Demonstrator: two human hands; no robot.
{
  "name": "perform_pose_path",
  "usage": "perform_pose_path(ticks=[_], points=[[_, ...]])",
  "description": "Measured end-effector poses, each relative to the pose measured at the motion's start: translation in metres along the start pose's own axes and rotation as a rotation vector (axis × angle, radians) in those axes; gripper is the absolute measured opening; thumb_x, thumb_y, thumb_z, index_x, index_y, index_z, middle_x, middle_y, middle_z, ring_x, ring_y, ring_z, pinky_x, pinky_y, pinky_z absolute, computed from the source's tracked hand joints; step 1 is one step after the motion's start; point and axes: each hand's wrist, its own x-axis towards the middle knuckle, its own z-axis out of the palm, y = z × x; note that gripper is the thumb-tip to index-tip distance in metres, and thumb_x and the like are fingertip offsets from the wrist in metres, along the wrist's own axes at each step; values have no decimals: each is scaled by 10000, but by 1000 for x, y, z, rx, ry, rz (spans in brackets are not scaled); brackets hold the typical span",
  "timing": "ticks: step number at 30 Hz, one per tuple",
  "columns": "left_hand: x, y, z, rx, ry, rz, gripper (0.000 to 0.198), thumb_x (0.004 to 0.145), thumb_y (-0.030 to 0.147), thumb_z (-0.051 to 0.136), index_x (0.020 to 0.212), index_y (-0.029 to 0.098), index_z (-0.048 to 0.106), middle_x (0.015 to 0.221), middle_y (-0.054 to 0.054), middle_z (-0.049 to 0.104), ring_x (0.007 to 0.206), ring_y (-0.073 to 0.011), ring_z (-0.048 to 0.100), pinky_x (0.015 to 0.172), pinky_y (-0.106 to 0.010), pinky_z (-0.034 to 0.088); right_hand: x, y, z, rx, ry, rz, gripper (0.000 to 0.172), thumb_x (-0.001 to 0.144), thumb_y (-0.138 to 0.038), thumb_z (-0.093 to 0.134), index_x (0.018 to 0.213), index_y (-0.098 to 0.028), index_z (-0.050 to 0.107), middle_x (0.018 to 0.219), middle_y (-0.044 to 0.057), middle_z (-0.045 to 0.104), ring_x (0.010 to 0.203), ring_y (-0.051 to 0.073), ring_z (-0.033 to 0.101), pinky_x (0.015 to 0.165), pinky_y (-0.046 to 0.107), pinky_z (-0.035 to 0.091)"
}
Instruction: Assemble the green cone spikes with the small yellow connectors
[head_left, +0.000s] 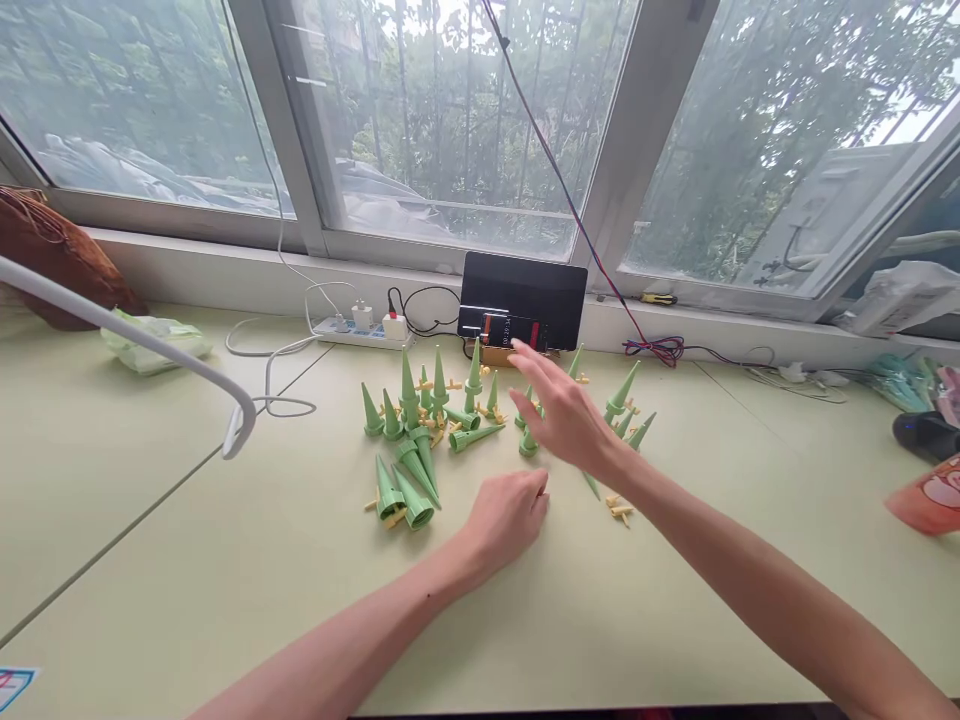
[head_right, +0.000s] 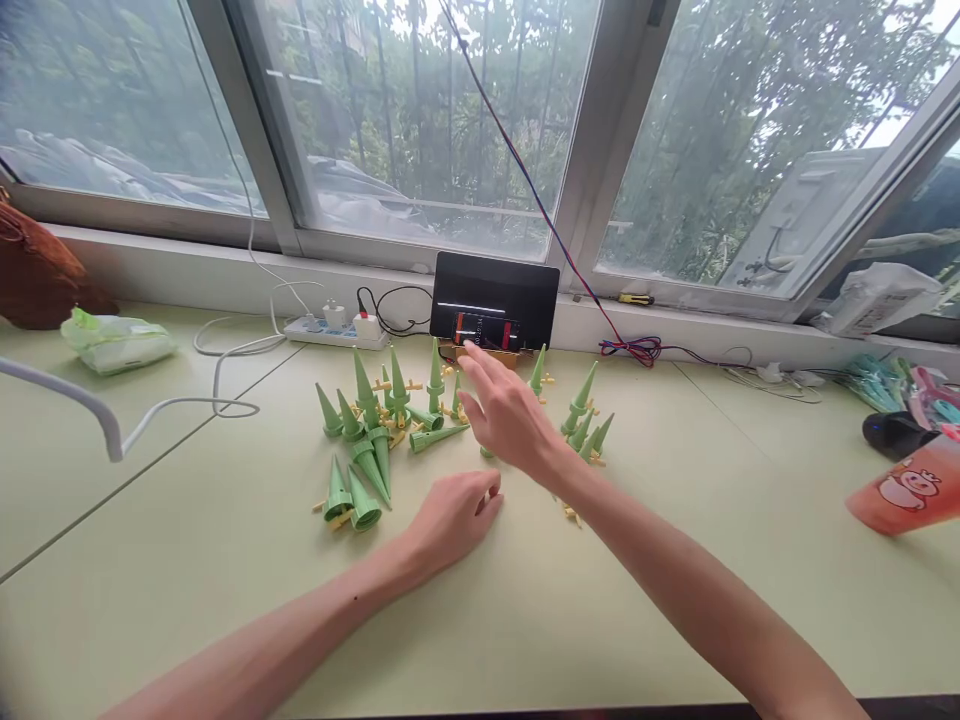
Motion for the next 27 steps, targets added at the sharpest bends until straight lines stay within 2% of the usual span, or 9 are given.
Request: perform_pose_path(ticks=[2,4,7,10,14,18,23,27], points=[[0,-1,1,-5,7,7,197,850,136,436,664,198,446,612,-3,546,557,-152,483,552,-291,247,-32,-11,2,56,59,-29,315,1016,-206,388,1263,-221,583,1299,129,646,1181,245,622,962,414,535],[0,-1,1,-10,5,6,227,860,129,415,644,195,441,616,-8,559,548,-149,482,544,-294,248,-60,-11,8,62,40,-63,267,994,-185,392,1069,-238,643,1019,97,722,902,217,688,765,350,568],[0,-1,-3,20,20,13,247,897,128,401,678,190,495,686,-24,607,599,-157,531,562,-294,283,-90,4,20,53,37,-41,241,971,-192,417,944,-245,651,790,62,701,676,187,652,618,307,526],[2,-1,-13,147,45,-8,255,968,195,409,775,185,575,785,-39,633,632,-165,562,578,-297,311,-104,21,28,58,138,96,238,972,-225,426,933,-243,661,651,28,649,494,159,551,504,291,455],[6,-7,-31,310,177,-117,217,996,240,429,942,186,632,951,-63,630,718,-178,598,578,-283,356,-106,30,31,124,199,191,235,963,-253,443,920,-235,674,547,-13,560,432,145,492,471,280,426],[11,-19,-45,420,289,-184,161,959,208,498,1015,181,647,1079,-100,623,975,-253,578,656,-294,429,-104,23,29,221,186,274,222,953,-268,459,929,-235,677,562,-14,554,452,148,495,483,279,440],[15,-30,-49,575,283,-243,190,935,209,516,1051,135,648,1026,-139,622,946,-305,522,802,-382,444,-106,10,30,376,31,247,186,936,-252,499,867,-226,670,556,-27,553,467,133,486,511,265,433],[16,-34,-48,604,247,-289,215,936,218,503,1070,122,641,993,-146,623,949,-321,522,822,-401,426,-107,2,32,419,-68,218,212,935,-242,517,776,-212,655,556,-31,549,487,121,477,525,256,394]])
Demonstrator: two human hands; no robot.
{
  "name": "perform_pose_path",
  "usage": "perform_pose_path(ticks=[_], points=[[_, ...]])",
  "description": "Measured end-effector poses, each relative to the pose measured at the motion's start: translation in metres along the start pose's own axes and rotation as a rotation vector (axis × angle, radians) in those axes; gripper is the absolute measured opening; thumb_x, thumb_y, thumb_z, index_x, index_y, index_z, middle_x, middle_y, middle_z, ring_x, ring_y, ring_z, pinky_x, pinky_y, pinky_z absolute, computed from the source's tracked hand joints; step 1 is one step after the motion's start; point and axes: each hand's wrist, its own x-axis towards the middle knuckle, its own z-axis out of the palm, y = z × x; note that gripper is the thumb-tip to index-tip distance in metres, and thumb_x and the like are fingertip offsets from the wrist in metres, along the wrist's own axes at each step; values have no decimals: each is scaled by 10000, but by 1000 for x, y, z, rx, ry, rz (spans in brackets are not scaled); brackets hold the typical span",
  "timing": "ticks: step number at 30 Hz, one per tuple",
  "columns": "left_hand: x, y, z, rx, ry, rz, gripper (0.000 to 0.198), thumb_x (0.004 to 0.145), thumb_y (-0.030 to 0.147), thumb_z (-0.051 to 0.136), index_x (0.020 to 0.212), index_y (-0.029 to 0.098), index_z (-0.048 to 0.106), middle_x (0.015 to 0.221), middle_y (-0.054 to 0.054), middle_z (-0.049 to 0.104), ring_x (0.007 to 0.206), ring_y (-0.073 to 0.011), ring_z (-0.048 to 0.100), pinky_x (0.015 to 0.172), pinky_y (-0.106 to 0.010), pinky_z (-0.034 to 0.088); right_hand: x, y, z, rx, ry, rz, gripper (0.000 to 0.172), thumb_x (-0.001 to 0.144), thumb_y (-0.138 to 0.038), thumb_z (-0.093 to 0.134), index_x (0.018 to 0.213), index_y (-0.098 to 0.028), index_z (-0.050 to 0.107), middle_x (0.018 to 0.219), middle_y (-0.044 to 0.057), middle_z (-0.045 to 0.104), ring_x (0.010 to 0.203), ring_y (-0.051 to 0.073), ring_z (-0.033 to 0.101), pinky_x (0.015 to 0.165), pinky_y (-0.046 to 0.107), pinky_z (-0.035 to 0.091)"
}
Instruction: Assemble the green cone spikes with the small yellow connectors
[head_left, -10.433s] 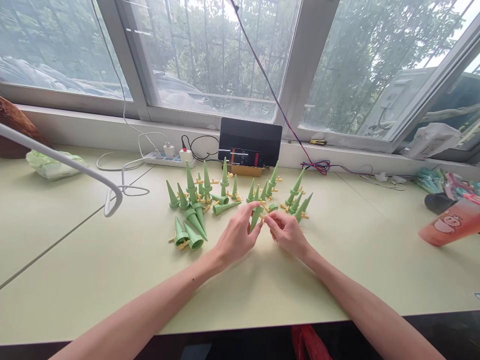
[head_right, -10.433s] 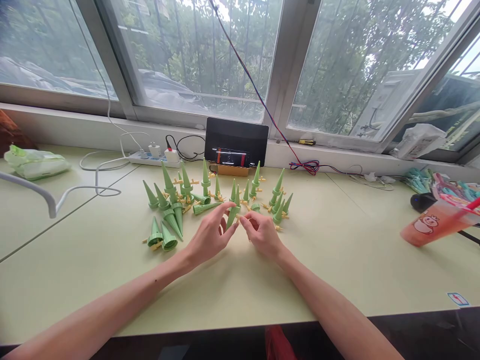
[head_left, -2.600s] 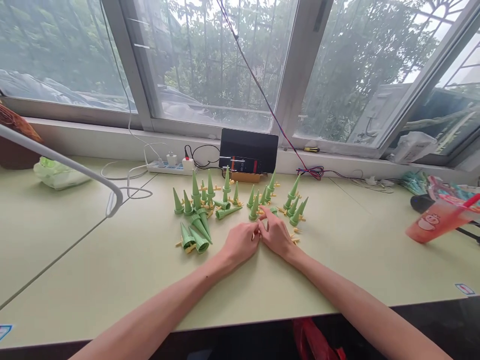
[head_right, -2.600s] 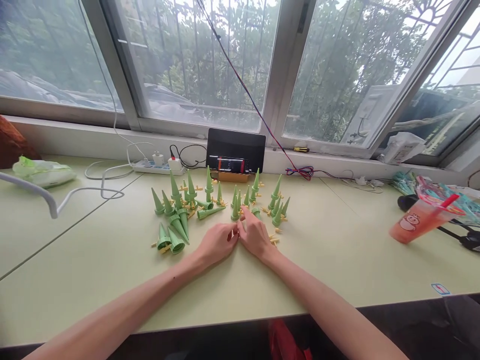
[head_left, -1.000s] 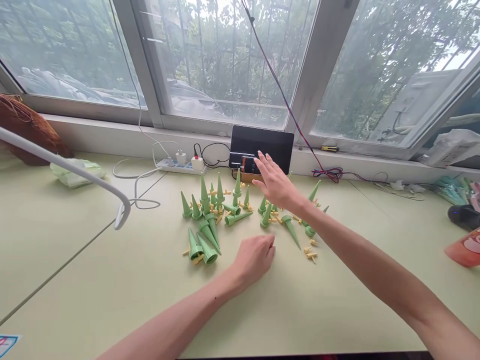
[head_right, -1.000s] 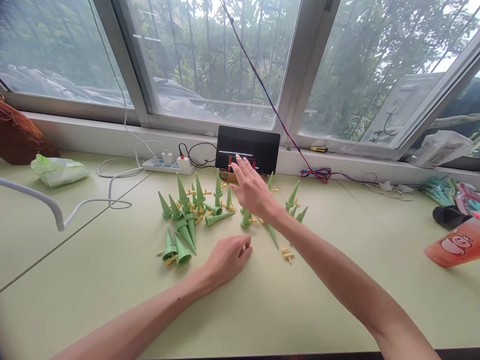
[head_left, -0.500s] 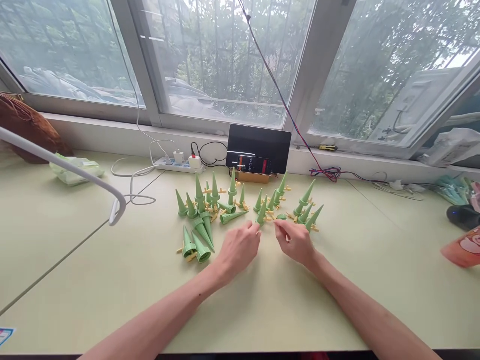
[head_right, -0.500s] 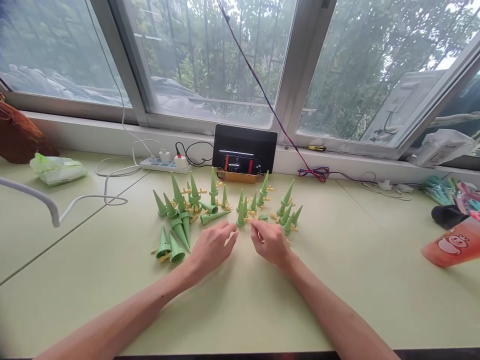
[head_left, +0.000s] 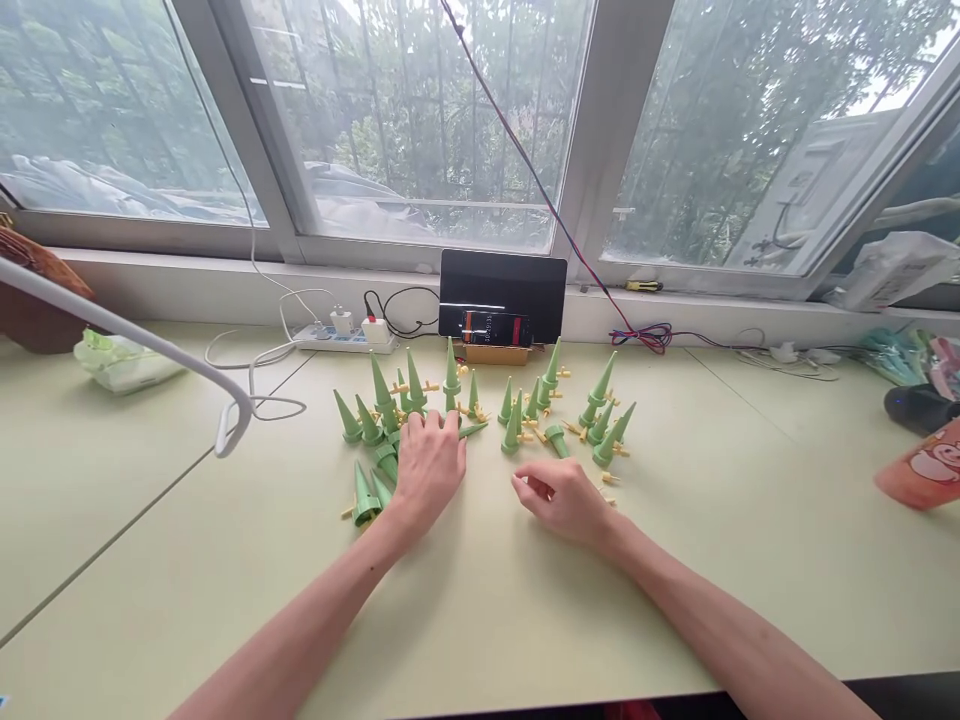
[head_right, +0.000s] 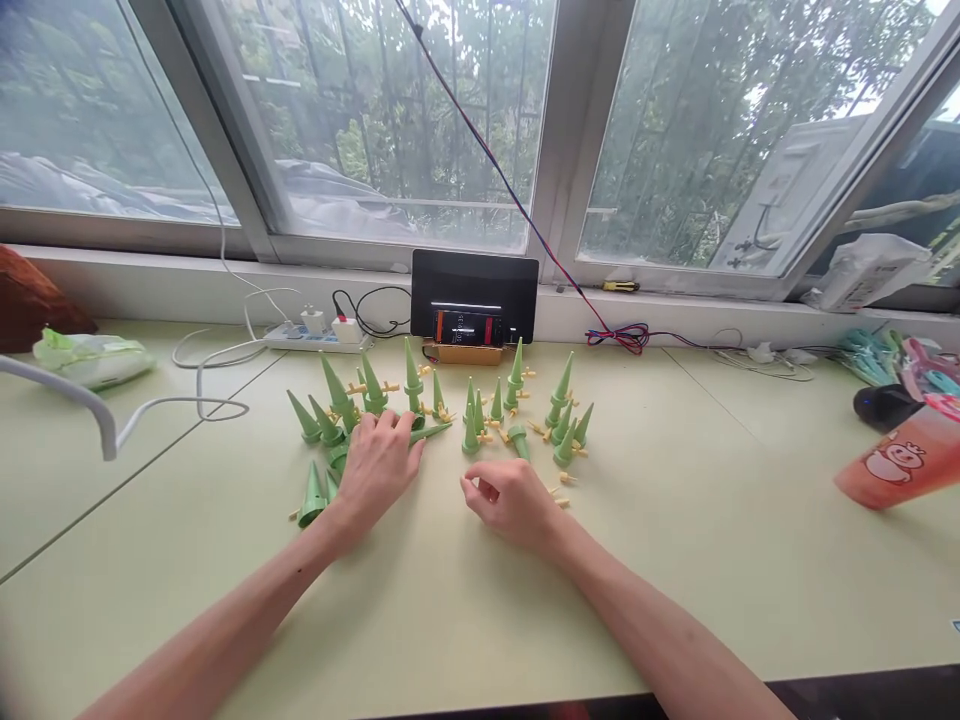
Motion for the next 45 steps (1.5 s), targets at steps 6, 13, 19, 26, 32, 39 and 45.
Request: perform_pose_path(ticks=[6,13,19,26,32,39,45], points=[[0,1,3,-6,-69,20,202,932,190,494,1036,119,652,1008,-153,627,960,-316,543,824,-390,426,3,4,-2,-85,42,-23,261,948,-206,484,725,-184,616,561,-29,506,499,106,430,532,242,344],[-5,6,6,-65,-137,75,213,936,149,455,978,120,663,945,-161,641,954,-317,574,829,-391,436,8,12,-12,-165,188,94,252,964,-241,464,755,-186,594,600,-14,525,520,124,450,541,249,348],[-5,5,7,-200,-134,44,237,942,175,483,1144,101,582,946,-138,664,943,-306,614,769,-359,447,7,20,-14,-212,183,226,162,937,-223,492,899,-180,643,756,20,654,577,138,531,597,256,418],[-4,9,6,-476,10,-33,357,978,299,490,1305,157,475,919,-84,664,802,-255,653,669,-317,442,8,19,-13,-274,87,338,186,930,-222,498,991,-165,665,851,47,698,635,160,583,639,273,440],[-6,14,7,-745,275,32,423,976,385,535,1342,205,422,888,-17,606,623,-149,567,645,-283,467,9,19,-15,-398,65,432,190,934,-206,517,1044,-176,669,878,46,700,706,176,627,644,268,413],[-20,27,2,-922,364,152,317,980,315,533,1277,212,493,875,-5,610,639,-116,561,595,-242,477,11,19,-18,-529,35,480,205,953,-165,515,1108,-179,648,927,53,679,788,180,647,639,249,403],[-32,42,2,-1176,129,174,263,1005,359,469,1161,191,596,903,-42,632,718,-134,612,606,-252,528,15,21,-17,-673,-30,478,167,1004,-230,503,1058,-190,656,1031,63,637,729,157,626,571,261,342]])
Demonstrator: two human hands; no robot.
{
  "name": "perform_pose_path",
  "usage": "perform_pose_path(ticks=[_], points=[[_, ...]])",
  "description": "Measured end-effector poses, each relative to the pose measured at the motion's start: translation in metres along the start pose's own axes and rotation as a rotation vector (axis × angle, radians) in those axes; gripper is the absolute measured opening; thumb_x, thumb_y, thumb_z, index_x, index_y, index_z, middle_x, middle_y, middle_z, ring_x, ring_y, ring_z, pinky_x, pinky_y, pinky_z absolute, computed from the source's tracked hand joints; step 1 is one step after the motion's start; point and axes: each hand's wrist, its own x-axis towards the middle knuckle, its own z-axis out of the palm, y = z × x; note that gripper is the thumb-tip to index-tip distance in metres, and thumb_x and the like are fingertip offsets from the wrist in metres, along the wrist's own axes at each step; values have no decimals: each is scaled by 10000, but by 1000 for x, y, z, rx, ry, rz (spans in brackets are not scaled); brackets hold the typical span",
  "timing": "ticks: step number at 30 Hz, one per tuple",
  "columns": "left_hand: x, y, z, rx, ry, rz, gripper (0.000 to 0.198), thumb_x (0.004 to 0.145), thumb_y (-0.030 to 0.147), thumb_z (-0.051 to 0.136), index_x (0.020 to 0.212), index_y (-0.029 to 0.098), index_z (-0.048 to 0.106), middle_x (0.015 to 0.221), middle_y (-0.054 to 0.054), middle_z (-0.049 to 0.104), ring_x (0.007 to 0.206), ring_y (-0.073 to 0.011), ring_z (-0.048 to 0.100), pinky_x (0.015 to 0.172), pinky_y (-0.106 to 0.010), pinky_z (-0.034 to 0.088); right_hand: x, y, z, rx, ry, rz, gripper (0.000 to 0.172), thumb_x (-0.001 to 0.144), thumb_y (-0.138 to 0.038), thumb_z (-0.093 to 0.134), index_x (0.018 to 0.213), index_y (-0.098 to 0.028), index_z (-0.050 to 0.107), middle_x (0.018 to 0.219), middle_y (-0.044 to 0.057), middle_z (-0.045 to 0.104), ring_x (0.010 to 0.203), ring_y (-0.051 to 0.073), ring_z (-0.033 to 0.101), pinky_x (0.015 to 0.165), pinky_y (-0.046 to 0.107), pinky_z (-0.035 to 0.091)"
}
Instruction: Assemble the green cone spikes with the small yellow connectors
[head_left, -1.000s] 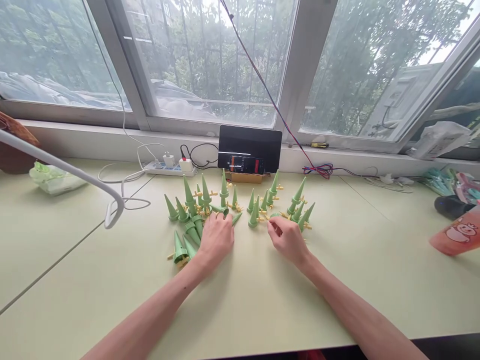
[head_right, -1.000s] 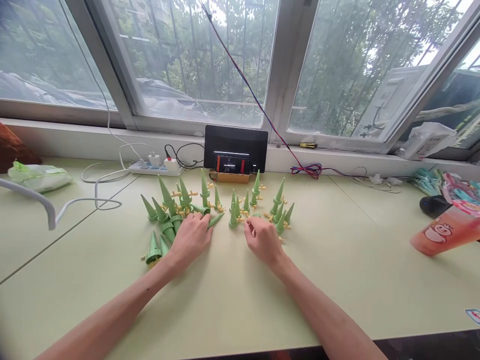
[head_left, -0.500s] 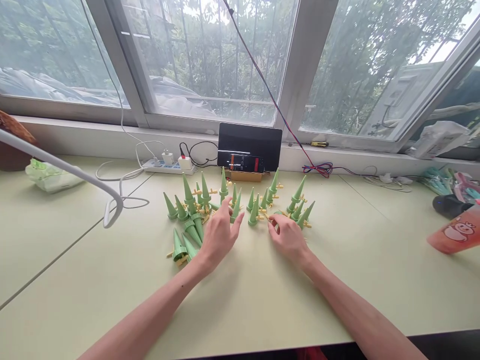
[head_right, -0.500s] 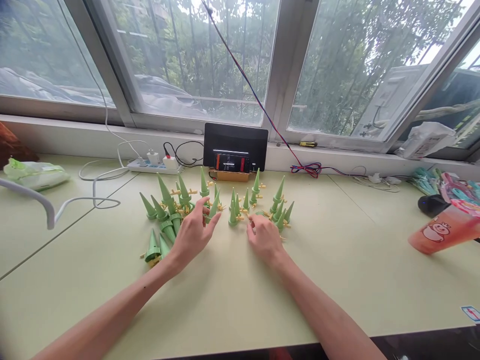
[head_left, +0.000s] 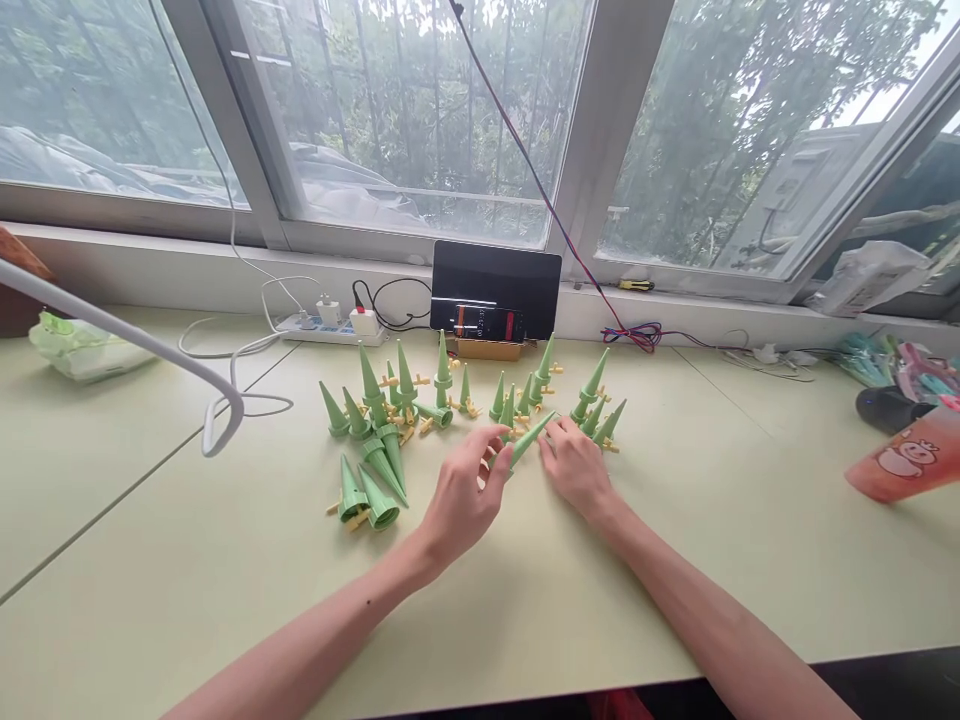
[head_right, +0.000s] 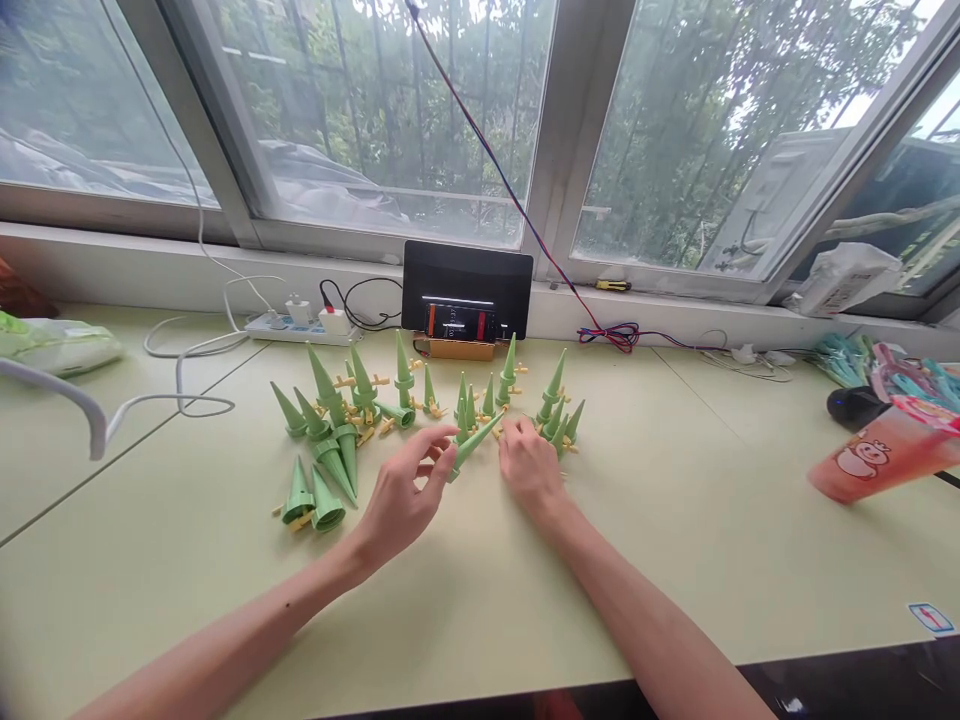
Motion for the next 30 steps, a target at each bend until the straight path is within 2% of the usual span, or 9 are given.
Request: perform_pose_path(ticks=[4,8,15,18,24,30], points=[[0,6,2,-229,-136,-241,355,978,480,492,1071,170,639,849,-40,615,602,-119,571,488,-242,487,2,-1,2,-90,-49,-18,200,1018,-250,474,1033,-205,669,1068,66,603,654,131,592,532,269,274],[3,9,2,-469,-290,-439,413,936,553,543,971,151,634,751,-4,544,532,-101,535,476,-250,493,1,0,5,-88,-56,-38,217,1020,-236,455,988,-212,669,970,56,586,600,120,544,515,265,237],[5,7,2,-714,-348,-618,463,878,610,617,1009,168,578,753,-5,582,523,-108,581,466,-226,469,-2,1,4,1,-28,-17,206,1000,-234,501,862,-198,650,883,30,567,603,117,509,520,256,231],[5,5,2,-765,-385,-656,479,869,622,627,1020,172,570,751,-17,608,527,-105,586,469,-216,463,-5,0,3,28,-29,-3,194,989,-230,509,846,-192,634,866,26,565,620,119,510,528,251,236],[5,4,0,-795,-419,-642,461,839,600,682,997,175,598,744,-3,588,580,-122,620,488,-217,465,-9,-3,-1,64,-61,-9,125,943,-209,536,850,-187,618,864,30,585,647,134,532,541,252,257],[4,7,-3,-810,-464,-603,388,786,490,785,924,145,673,900,-52,630,688,-120,620,636,-257,513,-10,-6,-6,98,-106,-19,65,893,-202,572,908,-176,630,922,60,633,742,174,589,581,254,294]])
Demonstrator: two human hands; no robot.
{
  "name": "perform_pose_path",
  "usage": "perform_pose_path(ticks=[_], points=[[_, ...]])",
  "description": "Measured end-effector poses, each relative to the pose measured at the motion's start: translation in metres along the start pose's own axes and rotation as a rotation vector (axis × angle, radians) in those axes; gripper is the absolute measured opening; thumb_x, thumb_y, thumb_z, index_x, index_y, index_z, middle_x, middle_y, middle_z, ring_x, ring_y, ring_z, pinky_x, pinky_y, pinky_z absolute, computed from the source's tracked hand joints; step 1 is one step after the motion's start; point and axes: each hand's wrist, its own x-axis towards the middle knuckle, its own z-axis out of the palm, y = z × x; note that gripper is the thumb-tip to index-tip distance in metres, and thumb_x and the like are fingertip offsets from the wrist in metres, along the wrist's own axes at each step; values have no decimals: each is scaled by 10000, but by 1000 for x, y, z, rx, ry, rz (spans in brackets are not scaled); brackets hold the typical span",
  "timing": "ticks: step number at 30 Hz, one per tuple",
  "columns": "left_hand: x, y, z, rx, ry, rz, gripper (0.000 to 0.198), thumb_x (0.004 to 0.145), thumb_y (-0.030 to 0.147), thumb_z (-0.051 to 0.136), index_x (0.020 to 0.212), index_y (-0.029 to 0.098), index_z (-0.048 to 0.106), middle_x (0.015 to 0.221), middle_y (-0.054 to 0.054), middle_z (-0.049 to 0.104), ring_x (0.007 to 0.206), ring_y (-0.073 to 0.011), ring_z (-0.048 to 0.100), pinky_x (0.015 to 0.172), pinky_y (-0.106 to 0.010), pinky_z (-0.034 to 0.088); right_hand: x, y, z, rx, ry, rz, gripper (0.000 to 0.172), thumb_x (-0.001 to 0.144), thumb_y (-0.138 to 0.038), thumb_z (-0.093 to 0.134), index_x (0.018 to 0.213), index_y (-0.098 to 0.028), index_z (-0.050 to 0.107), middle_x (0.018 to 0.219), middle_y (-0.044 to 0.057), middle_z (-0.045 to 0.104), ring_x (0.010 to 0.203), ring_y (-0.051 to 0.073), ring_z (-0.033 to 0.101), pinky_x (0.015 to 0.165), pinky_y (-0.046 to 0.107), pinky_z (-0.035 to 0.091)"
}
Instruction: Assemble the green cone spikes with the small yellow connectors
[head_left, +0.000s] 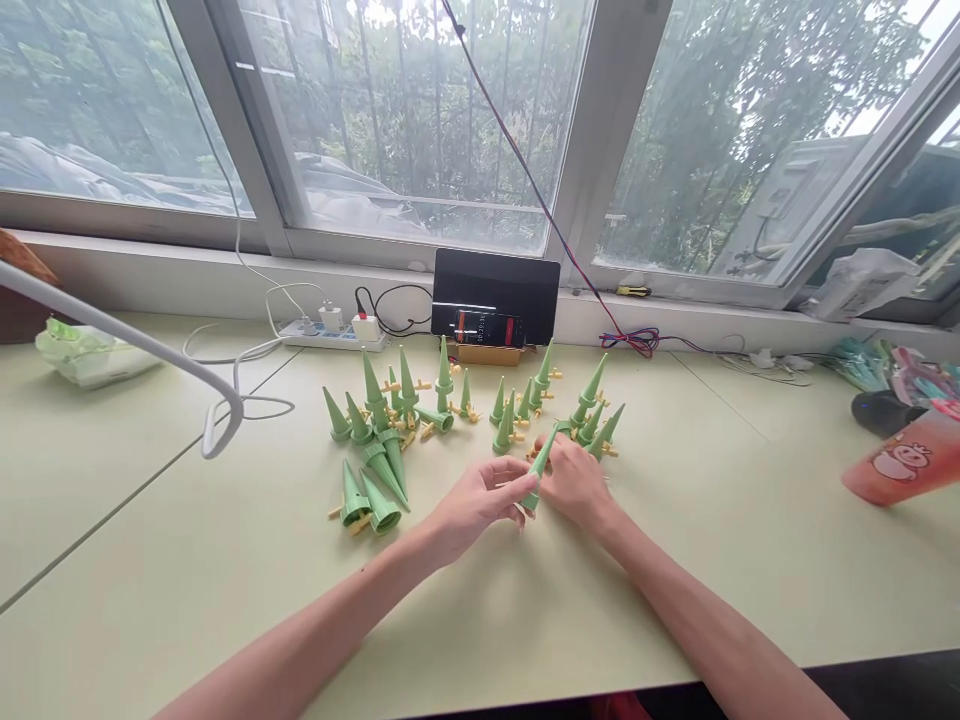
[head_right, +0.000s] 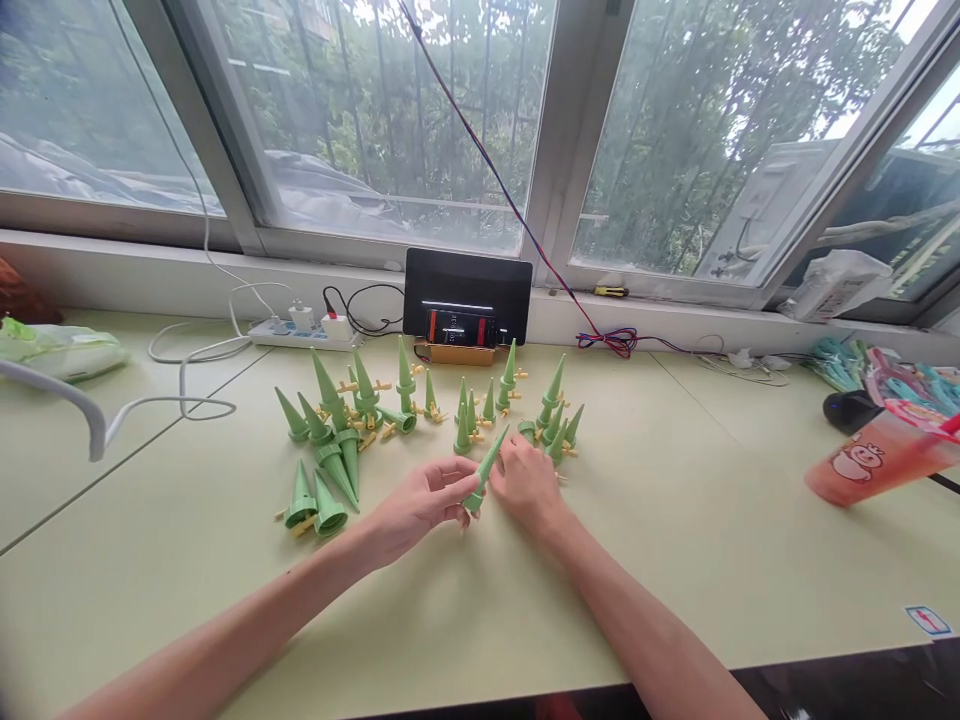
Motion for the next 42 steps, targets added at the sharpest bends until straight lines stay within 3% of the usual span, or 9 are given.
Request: perform_pose_path(ticks=[12,19,25,30,36,42], points=[[1,-1,-3,93,31,138,352,772,398,802,1040,188,715,1005,-70,683,779,-155,611,753,-318,520,2,1,2,5,-6,-58,164,962,-146,486,815,-185,547,840,40,623,695,157,549,585,248,303],[0,5,-2,132,195,179,354,806,376,775,1081,177,675,892,-45,703,737,-151,647,845,-342,524,2,3,2,31,-2,-54,173,972,-150,478,817,-183,546,853,54,652,707,169,579,592,261,322],[0,7,0,96,265,197,427,790,427,771,1111,174,648,1083,-105,682,800,-200,680,675,-334,551,2,5,4,68,26,-67,174,969,-154,475,818,-185,554,835,57,657,702,175,587,599,263,342],[2,4,-2,38,292,199,491,819,422,746,1202,167,573,1028,-106,685,723,-172,644,604,-303,487,2,5,5,194,43,-97,184,983,-183,459,822,-195,547,806,36,653,679,165,571,603,254,361],[5,3,-4,-195,181,170,417,837,333,705,1189,138,595,1050,-139,706,735,-175,629,638,-309,479,1,4,6,211,8,-156,179,963,-196,492,792,-200,544,784,14,635,669,154,557,605,246,365],[6,6,-4,-324,218,140,263,849,253,638,1083,135,649,960,-120,706,652,-147,579,604,-293,452,-1,1,3,250,68,-154,103,941,-220,546,846,-190,575,791,9,618,654,147,547,616,251,388]])
